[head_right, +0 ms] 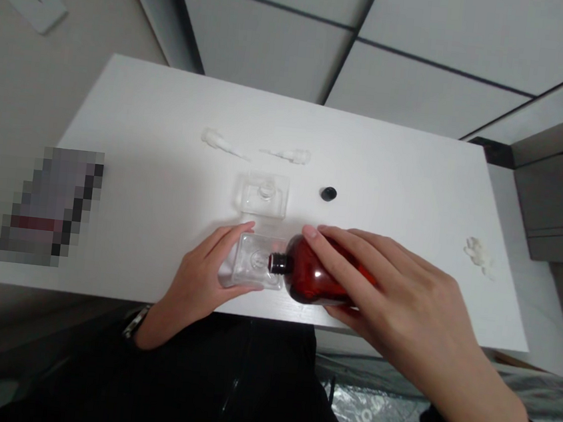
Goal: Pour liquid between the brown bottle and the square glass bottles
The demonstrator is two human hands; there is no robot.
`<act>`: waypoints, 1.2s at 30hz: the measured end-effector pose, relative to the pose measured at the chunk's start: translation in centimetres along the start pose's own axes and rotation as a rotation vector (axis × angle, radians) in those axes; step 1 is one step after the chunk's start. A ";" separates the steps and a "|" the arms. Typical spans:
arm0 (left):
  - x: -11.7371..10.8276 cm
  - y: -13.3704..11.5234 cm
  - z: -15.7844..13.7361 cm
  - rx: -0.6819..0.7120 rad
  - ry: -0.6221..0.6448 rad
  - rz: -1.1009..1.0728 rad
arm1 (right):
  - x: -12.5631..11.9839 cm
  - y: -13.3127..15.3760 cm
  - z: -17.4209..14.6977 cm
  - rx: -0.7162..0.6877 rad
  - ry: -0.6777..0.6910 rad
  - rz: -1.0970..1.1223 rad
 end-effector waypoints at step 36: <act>-0.1 0.1 0.0 -0.015 0.013 -0.017 | -0.4 0.2 0.3 -0.021 0.022 0.008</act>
Point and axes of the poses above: each hand's wrist, its own z-axis towards the middle knuckle, its own x-axis out of the palm, y = z × x, the point moved 6 cm from there along z, towards the middle knuckle, and after that the axes turned 4 degrees about x, right-handed, at the moved point
